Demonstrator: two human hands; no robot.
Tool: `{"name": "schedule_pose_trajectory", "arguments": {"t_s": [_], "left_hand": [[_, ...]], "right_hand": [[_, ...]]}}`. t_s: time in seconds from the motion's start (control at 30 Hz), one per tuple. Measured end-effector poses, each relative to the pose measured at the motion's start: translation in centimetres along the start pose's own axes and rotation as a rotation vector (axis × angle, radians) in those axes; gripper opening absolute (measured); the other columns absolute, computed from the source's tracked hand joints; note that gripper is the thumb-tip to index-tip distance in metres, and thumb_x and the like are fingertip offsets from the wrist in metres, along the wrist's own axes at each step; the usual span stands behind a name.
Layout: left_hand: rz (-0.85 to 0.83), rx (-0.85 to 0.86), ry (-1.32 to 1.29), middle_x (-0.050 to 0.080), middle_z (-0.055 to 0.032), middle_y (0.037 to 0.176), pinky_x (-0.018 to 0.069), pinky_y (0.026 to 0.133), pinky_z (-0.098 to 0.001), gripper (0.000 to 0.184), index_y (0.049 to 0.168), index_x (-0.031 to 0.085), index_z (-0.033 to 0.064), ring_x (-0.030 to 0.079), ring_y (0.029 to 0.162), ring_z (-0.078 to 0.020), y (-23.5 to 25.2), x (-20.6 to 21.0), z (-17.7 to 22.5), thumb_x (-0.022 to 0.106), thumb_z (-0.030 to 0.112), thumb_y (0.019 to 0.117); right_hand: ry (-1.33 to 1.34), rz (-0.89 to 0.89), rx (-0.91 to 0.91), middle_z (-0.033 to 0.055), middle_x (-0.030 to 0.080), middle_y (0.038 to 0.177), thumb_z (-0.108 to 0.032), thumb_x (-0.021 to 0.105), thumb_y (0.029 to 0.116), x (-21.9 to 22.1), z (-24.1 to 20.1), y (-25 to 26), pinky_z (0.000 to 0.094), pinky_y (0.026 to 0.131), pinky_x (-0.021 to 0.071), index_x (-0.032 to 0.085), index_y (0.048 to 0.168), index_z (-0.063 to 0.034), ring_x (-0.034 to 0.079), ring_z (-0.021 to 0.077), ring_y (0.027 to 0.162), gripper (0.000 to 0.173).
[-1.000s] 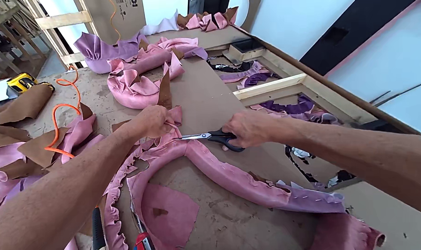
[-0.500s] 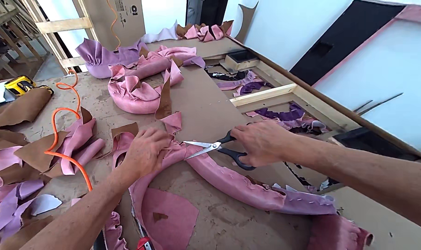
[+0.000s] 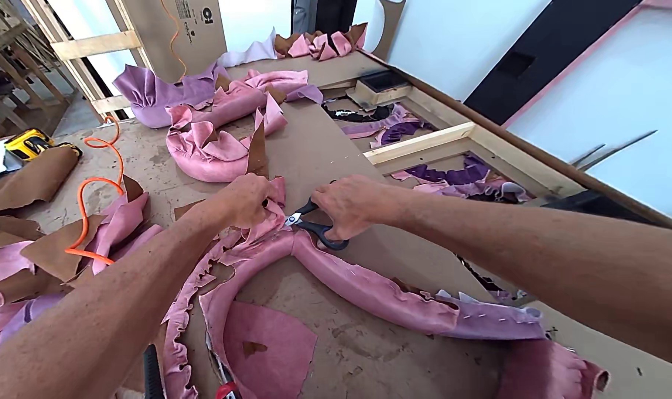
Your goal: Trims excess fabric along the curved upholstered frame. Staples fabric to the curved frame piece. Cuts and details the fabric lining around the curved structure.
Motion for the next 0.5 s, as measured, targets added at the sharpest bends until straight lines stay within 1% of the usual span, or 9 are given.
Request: {"name": "schedule_pose_trajectory", "arguments": {"t_s": [0.03,0.07,0.1,0.17,0.23,0.3,0.4,0.43,0.5], "left_hand": [[-0.006,-0.005,-0.004,0.069,-0.0070,0.082,0.0533,0.075,-0.0483,0.010,0.090,0.074,0.0093,0.066,0.080,-0.0234,-0.1,0.0,0.2,0.072,0.017,0.0947],[-0.003,-0.002,-0.013,0.068,-0.0067,0.080,0.0527,0.073,-0.0472,0.010,0.088,0.073,0.0090,0.066,0.078,-0.0230,-0.2,0.0,0.3,0.071,0.016,0.0946],[0.002,0.003,-0.027,0.067,-0.0066,0.079,0.0525,0.072,-0.0462,0.010,0.087,0.072,0.0086,0.065,0.077,-0.0226,-0.3,0.1,0.3,0.071,0.016,0.0945],[0.018,0.012,-0.069,0.067,-0.0060,0.078,0.0527,0.071,-0.0449,0.010,0.086,0.072,0.0085,0.065,0.075,-0.0213,-0.5,0.2,-0.2,0.071,0.015,0.0942],[0.046,0.019,-0.146,0.067,-0.0058,0.078,0.0527,0.070,-0.0442,0.011,0.086,0.072,0.0080,0.065,0.074,-0.0200,-0.6,0.5,-1.1,0.072,0.016,0.0941],[0.084,0.014,-0.228,0.069,-0.0056,0.079,0.0536,0.070,-0.0440,0.011,0.089,0.075,0.0079,0.065,0.073,-0.0186,-0.8,0.8,-2.2,0.074,0.018,0.0937],[0.112,0.023,-0.260,0.069,-0.0046,0.077,0.0528,0.068,-0.0421,0.013,0.088,0.074,0.0085,0.064,0.071,-0.0170,-1.1,1.0,-2.3,0.075,0.020,0.0939],[0.112,0.039,-0.233,0.068,-0.0048,0.076,0.0527,0.068,-0.0424,0.012,0.087,0.074,0.0086,0.064,0.071,-0.0175,-1.1,0.9,-1.8,0.074,0.018,0.0937],[0.073,0.058,-0.143,0.069,-0.0069,0.082,0.0534,0.074,-0.0455,0.010,0.090,0.075,0.0080,0.066,0.078,-0.0213,-0.9,0.3,-0.4,0.072,0.016,0.0944]], "right_hand": [[-0.018,-0.029,-0.024,0.0115,0.066,0.105,-0.065,0.076,0.0795,-0.1,-0.1,0.5,0.0520,0.074,0.0518,0.063,0.116,-0.0056,0.067,0.0295,0.091,0.071],[-0.034,-0.046,-0.049,0.0109,0.066,0.098,-0.062,0.076,0.0808,-0.2,-0.2,0.9,0.0518,0.072,0.0517,0.064,0.111,-0.0057,0.067,0.0293,0.087,0.065],[-0.053,-0.046,-0.080,0.0088,0.065,0.089,-0.061,0.076,0.0819,-0.2,-0.2,1.1,0.0507,0.068,0.0514,0.065,0.102,-0.0067,0.066,0.0277,0.081,0.059],[-0.088,-0.021,-0.137,0.0036,0.059,0.069,-0.058,0.075,0.0823,-0.6,-0.4,1.1,0.0471,0.058,0.0485,0.064,0.083,-0.0104,0.063,0.0236,0.066,0.049],[-0.113,0.004,-0.183,0.0019,0.053,0.060,-0.056,0.074,0.0822,-0.9,-0.6,0.7,0.0453,0.054,0.0449,0.059,0.072,-0.0119,0.058,0.0219,0.058,0.048],[-0.124,0.057,-0.227,0.0004,0.050,0.055,-0.055,0.072,0.0810,-1.0,-0.7,0.3,0.0437,0.051,0.0426,0.057,0.066,-0.0133,0.056,0.0198,0.053,0.047],[-0.109,0.077,-0.252,-0.0003,0.049,0.053,-0.051,0.071,0.0815,-1.0,-0.7,-0.1,0.0433,0.051,0.0415,0.056,0.064,-0.0138,0.055,0.0189,0.052,0.044],[-0.096,0.060,-0.229,0.0000,0.051,0.055,-0.050,0.072,0.0819,-0.8,-0.5,0.0,0.0437,0.052,0.0431,0.059,0.067,-0.0135,0.056,0.0194,0.054,0.042],[-0.033,0.022,-0.139,0.0021,0.059,0.067,-0.051,0.076,0.0820,-0.5,-0.3,0.3,0.0455,0.058,0.0482,0.064,0.082,-0.0122,0.062,0.0219,0.064,0.041]]}}
Point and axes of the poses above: each hand's wrist, its own y-axis towards the middle knuckle, its own x-axis out of the palm, z = x × y, the point moved 7 cm from there along y, towards the middle knuckle
